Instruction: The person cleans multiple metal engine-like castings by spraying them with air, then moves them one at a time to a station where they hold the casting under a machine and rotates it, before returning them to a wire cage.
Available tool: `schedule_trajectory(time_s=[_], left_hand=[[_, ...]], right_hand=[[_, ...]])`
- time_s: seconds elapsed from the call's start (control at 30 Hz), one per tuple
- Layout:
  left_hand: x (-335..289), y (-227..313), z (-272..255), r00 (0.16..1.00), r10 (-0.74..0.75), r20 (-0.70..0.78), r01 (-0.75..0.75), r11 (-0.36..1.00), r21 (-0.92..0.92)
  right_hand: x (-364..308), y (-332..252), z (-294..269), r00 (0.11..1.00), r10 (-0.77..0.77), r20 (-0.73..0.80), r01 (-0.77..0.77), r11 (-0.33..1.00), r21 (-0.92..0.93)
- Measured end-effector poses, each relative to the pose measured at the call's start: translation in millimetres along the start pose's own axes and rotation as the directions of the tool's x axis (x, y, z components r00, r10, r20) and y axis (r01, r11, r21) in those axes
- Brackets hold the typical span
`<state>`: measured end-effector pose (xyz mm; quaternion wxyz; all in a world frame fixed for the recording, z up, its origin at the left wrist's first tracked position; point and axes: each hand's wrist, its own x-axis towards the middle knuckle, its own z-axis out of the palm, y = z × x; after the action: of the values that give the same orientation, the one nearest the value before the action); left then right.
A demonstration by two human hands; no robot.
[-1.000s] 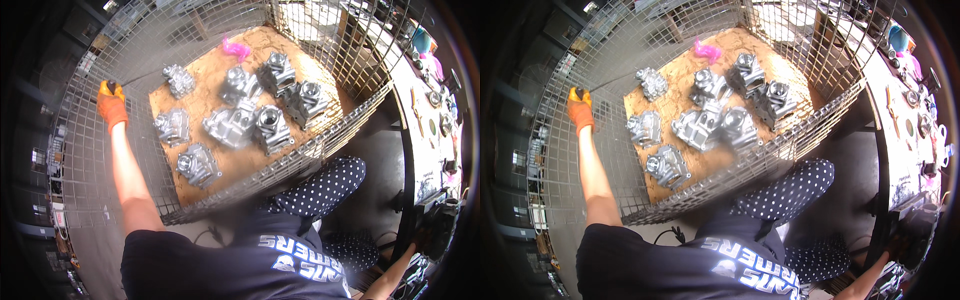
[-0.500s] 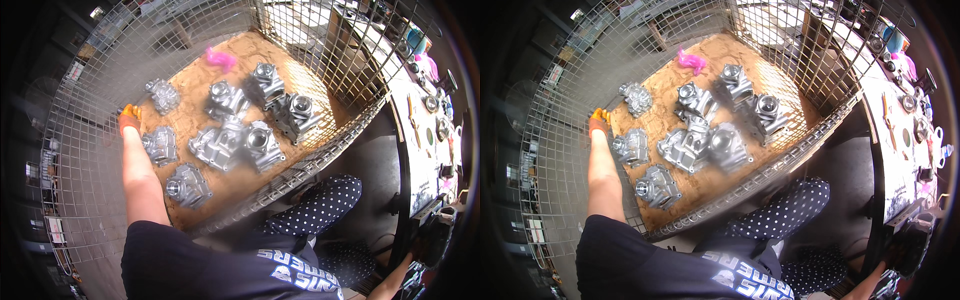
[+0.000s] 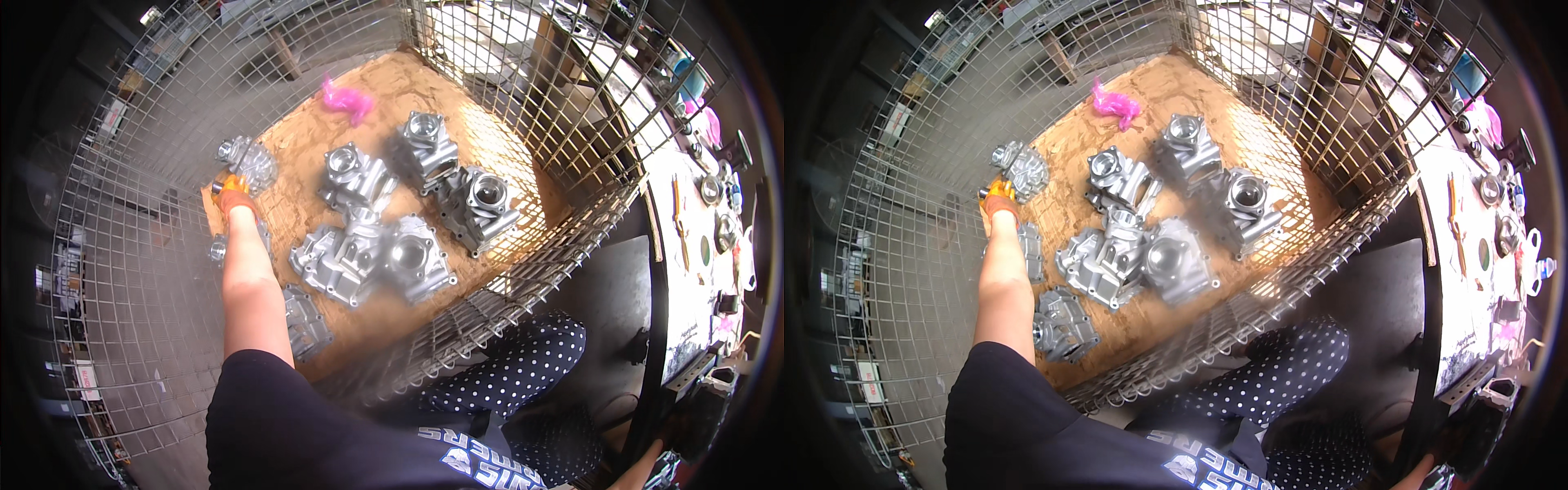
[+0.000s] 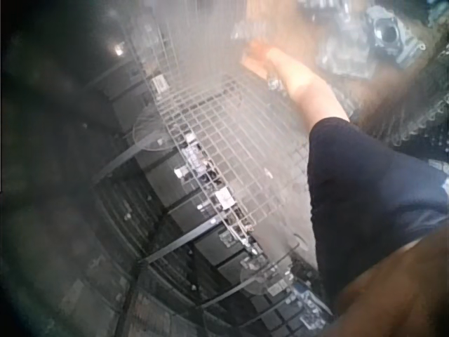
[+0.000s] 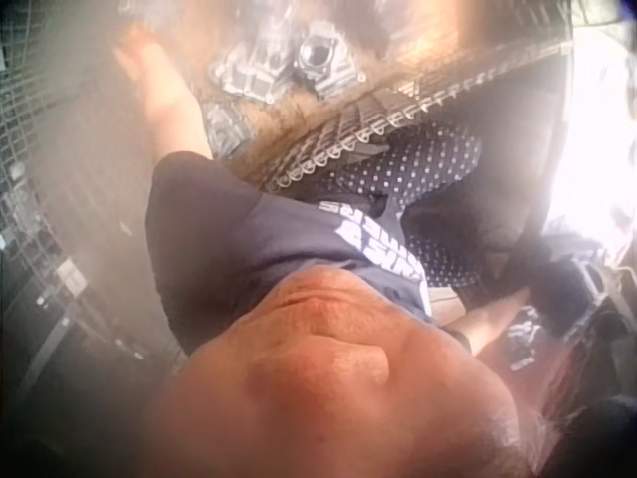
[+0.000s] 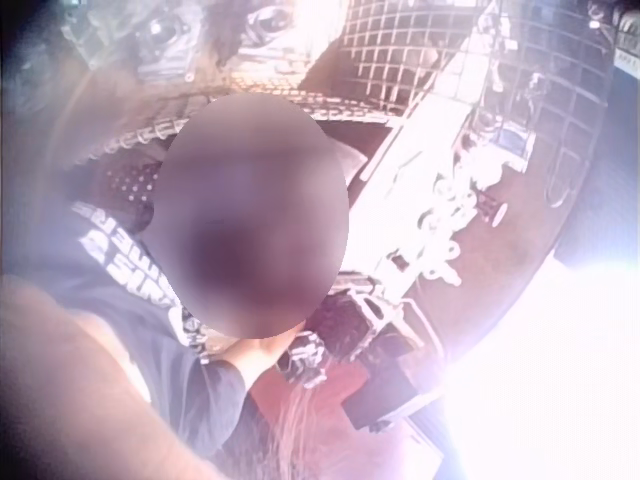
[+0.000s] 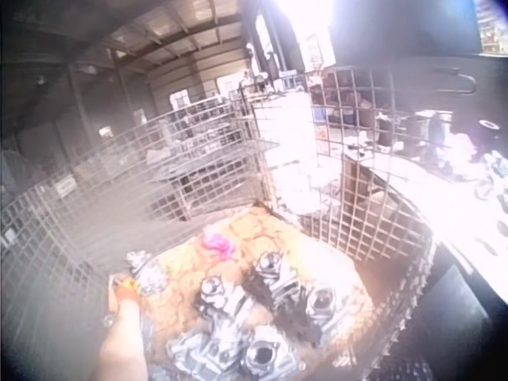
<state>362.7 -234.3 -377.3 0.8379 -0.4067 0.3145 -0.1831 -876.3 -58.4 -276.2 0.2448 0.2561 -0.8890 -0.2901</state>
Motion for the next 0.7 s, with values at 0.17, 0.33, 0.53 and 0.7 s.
schedule_trajectory(time_s=[0.17, 0.33, 0.53, 0.7], left_hand=[[-38.6, -47.0, -46.2, 0.981, -0.016, 0.192, 0.19, 0.233, -0.954], [-79.8, -80.0, -53.1, 0.977, 0.021, 0.211, 0.203, 0.181, -0.962], [-36.6, -39.5, -26.0, 0.924, -0.139, 0.355, 0.368, 0.079, -0.927], [-68.9, -50.2, -34.0, 0.923, -0.167, 0.346, 0.369, 0.136, -0.92]], right_hand=[[-9.6, 5.1, -1.4, 1.0, 0.019, -0.005, -0.019, 0.999, -0.028], [-17.9, -4.5, -10.1, 1.0, 0.009, -0.003, -0.009, 1.0, -0.011], [-20.0, -9.2, -11.1, 1.0, -0.013, -0.009, 0.013, 1.0, 0.002], [-21.5, 1.8, -15.6, 1.0, -0.011, -0.025, 0.01, 1.0, -0.024]])
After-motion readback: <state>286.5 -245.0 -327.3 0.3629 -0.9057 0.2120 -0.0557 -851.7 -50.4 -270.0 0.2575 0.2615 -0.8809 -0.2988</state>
